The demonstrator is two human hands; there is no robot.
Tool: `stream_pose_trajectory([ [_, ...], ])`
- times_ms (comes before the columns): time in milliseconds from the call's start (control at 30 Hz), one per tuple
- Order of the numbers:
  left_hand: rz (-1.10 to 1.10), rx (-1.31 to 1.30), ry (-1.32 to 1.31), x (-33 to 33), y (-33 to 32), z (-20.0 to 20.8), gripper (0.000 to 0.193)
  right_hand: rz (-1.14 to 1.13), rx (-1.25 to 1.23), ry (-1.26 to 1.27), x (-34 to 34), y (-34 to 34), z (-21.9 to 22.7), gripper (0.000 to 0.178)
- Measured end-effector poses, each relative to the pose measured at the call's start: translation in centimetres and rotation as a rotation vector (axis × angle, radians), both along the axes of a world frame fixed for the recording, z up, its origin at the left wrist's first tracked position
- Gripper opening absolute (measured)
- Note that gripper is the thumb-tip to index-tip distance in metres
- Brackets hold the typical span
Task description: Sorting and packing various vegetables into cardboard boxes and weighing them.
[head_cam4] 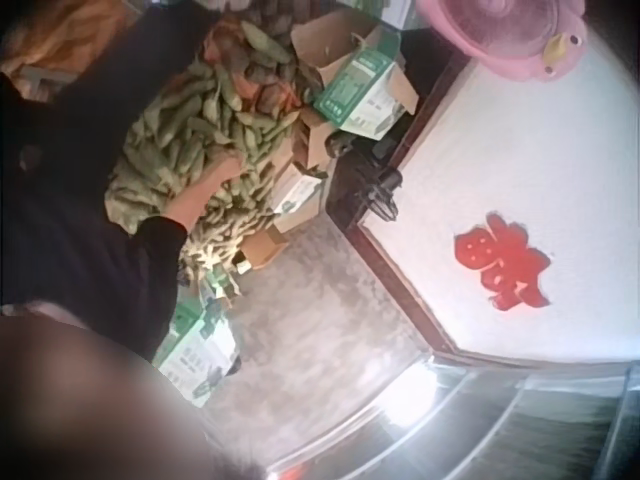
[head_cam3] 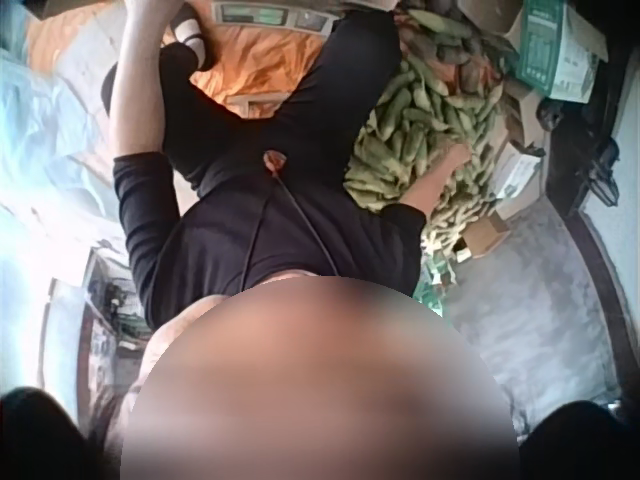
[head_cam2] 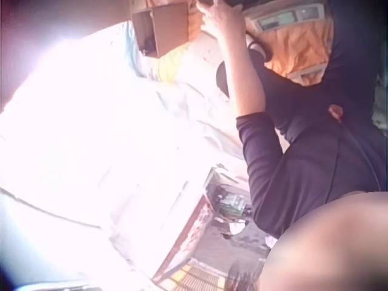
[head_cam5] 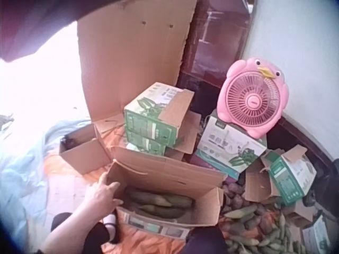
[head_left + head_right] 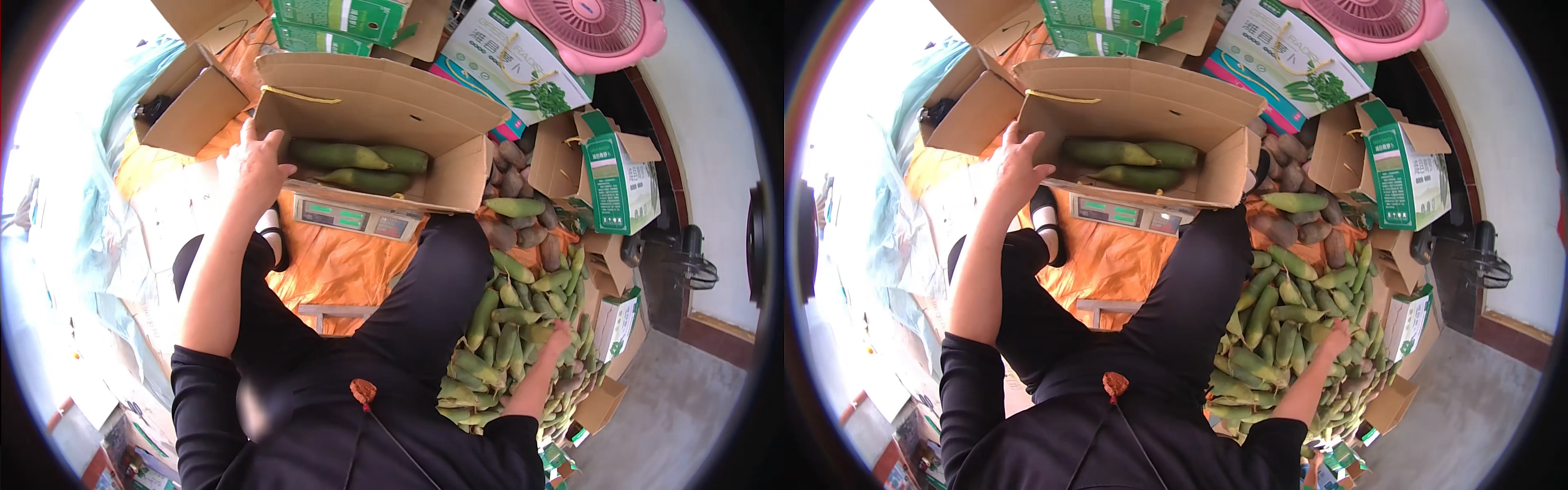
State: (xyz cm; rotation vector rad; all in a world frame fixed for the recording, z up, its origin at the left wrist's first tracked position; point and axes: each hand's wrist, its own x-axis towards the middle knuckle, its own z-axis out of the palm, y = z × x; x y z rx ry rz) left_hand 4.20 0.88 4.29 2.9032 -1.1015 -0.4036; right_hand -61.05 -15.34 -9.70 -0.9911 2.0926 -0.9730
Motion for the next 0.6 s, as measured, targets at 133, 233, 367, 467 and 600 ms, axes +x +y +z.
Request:
stream_pose_trajectory([
  [133, -0.012, 0.046, -0.002, -0.1, 0.0, 0.4, 0.056, 0.004, 0.088, -0.086, 4.9, -1.2, 8.2, 0.028],
  [233, -0.016, 0.024, 0.003, 0.1, 0.0, -0.5, 0.056, 0.193, -0.055, -0.222, 8.3, -2.3, 13.6, 0.033],
  [367, -0.023, 0.027, 0.006, 0.3, 0.3, -0.3, 0.057, 0.685, -0.217, -0.328, 17.6, -3.0, 21.8, 0.034],
  [467, -0.044, -0.052, 0.021, 0.7, 0.5, -1.2, 0.043, 0.945, -0.330, -0.357, 23.4, -4.0, 26.8, 0.035],
  [600, -0.061, -0.068, 0.026, 0.5, 0.1, -1.3, 0.042, 1.209, -0.340, -0.458, 31.0, -5.0, 29.5, 0.035],
])
